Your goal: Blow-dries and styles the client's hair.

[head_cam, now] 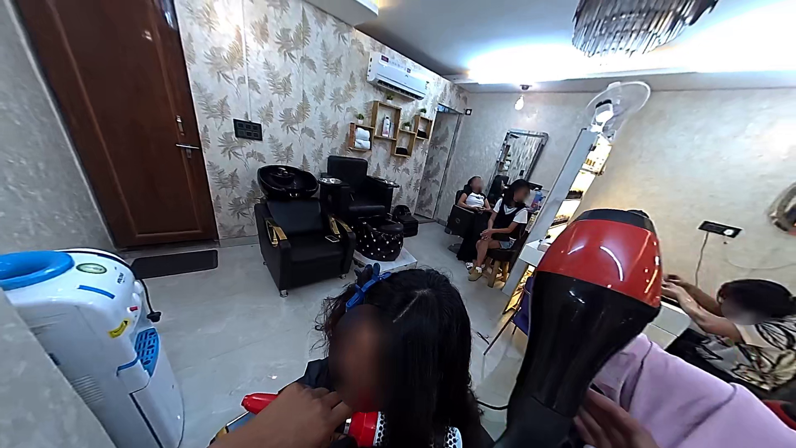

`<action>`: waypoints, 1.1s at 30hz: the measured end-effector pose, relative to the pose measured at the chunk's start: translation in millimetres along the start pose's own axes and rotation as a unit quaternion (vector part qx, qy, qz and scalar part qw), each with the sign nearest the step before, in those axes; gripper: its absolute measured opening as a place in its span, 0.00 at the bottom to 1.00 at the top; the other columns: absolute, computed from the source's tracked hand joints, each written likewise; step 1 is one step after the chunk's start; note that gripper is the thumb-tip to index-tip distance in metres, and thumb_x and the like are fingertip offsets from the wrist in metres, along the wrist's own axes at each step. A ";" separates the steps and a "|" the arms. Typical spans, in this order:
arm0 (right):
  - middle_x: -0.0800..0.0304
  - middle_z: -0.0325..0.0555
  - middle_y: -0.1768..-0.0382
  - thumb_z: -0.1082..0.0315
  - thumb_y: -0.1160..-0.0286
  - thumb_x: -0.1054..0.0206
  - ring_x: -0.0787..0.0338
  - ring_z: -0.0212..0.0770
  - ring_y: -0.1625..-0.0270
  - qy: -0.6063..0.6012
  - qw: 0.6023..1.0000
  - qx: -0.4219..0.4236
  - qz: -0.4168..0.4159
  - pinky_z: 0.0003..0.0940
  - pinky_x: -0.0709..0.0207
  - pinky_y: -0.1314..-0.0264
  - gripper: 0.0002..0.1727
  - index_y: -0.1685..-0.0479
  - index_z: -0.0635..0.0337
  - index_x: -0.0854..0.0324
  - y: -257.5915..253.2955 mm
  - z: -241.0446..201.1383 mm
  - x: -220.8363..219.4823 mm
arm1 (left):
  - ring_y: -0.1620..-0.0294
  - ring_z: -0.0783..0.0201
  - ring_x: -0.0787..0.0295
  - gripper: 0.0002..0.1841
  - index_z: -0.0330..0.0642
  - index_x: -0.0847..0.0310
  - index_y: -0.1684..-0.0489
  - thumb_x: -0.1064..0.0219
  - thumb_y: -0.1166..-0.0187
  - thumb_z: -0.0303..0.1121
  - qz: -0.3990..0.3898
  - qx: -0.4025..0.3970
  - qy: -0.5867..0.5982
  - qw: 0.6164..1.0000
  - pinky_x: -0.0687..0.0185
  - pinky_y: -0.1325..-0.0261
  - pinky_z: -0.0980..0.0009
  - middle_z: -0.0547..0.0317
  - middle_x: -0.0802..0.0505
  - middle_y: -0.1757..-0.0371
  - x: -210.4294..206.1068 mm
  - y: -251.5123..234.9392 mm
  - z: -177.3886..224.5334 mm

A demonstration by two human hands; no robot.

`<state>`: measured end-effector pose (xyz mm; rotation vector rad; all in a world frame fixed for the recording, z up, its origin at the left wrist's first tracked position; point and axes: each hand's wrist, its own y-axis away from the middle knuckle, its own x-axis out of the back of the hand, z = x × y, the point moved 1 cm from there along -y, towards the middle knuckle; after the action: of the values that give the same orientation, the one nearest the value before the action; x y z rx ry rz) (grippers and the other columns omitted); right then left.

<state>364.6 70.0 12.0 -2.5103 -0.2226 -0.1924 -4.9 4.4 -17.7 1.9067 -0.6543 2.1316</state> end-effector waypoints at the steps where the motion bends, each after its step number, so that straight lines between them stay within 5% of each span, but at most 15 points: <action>1: 0.27 0.55 0.24 0.49 0.23 0.31 0.24 0.29 0.23 -0.030 0.998 -0.032 -0.039 0.28 0.29 0.19 0.50 0.20 0.85 0.51 -15.6 -5.6 -11.6 | 0.63 0.33 0.05 0.11 0.29 0.15 0.51 0.34 0.21 0.29 0.007 -0.004 -0.006 1.000 0.17 0.70 0.39 0.35 0.06 0.61 -0.4 -0.8 1.3; 3: 0.15 0.51 0.33 0.51 0.28 0.27 0.12 0.37 0.32 -0.134 0.983 -0.056 -0.112 0.34 0.17 0.29 0.46 0.23 0.78 0.46 -39.9 -8.0 -31.8 | 0.65 0.34 0.06 0.11 0.31 0.15 0.49 0.34 0.21 0.28 0.006 -0.001 -0.018 1.000 0.17 0.71 0.40 0.37 0.07 0.63 -1.3 -0.7 2.6; 5: 0.08 0.53 0.38 0.64 0.30 0.23 0.07 0.51 0.38 -0.251 0.946 -0.058 -0.197 0.48 0.14 0.31 0.38 0.26 0.71 0.40 -55.4 -4.2 -46.4 | 0.64 0.35 0.05 0.12 0.31 0.15 0.46 0.35 0.21 0.29 0.001 0.006 -0.025 1.000 0.15 0.69 0.41 0.37 0.06 0.62 -0.8 0.5 3.1; 10: 0.10 0.49 0.41 0.86 0.43 0.26 0.06 0.45 0.41 -0.287 0.933 -0.071 -0.206 0.43 0.12 0.33 0.40 0.29 0.69 0.45 -59.7 -11.1 -75.1 | 0.63 0.34 0.06 0.24 0.28 0.17 0.39 0.39 0.13 0.44 -0.009 0.009 0.012 1.000 0.15 0.64 0.40 0.34 0.06 0.59 1.3 11.1 7.5; 17: 0.10 0.54 0.43 0.88 0.46 0.26 0.07 0.38 0.41 -0.178 0.969 -0.085 -0.151 0.32 0.13 0.35 0.42 0.29 0.75 0.47 -51.6 -22.3 -112.3 | 0.66 0.37 0.06 0.17 0.29 0.14 0.40 0.35 0.17 0.34 0.030 0.022 -0.027 0.999 0.15 0.66 0.44 0.37 0.06 0.63 2.5 13.4 7.0; 27: 0.10 0.59 0.42 0.84 0.51 0.21 0.08 0.37 0.39 -0.109 0.979 -0.075 -0.153 0.31 0.16 0.32 0.45 0.29 0.81 0.44 -36.7 -1.3 -126.2 | 0.71 0.43 0.07 0.13 0.34 0.11 0.46 0.33 0.20 0.32 0.080 -0.035 -0.079 0.993 0.16 0.72 0.51 0.44 0.07 0.69 -2.7 18.8 4.1; 33: 0.11 0.59 0.42 0.86 0.51 0.23 0.08 0.39 0.38 -0.129 0.975 -0.096 -0.152 0.32 0.15 0.32 0.44 0.28 0.81 0.44 -28.2 1.6 -126.6 | 0.71 0.41 0.07 0.13 0.30 0.13 0.45 0.35 0.19 0.30 0.041 -0.050 -0.059 0.996 0.16 0.71 0.50 0.42 0.08 0.68 -11.4 23.6 7.0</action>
<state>235.6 79.0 2.7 -2.6792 -0.7274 -0.0066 -7.4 -18.0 -32.7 1.9942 -0.8596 2.0030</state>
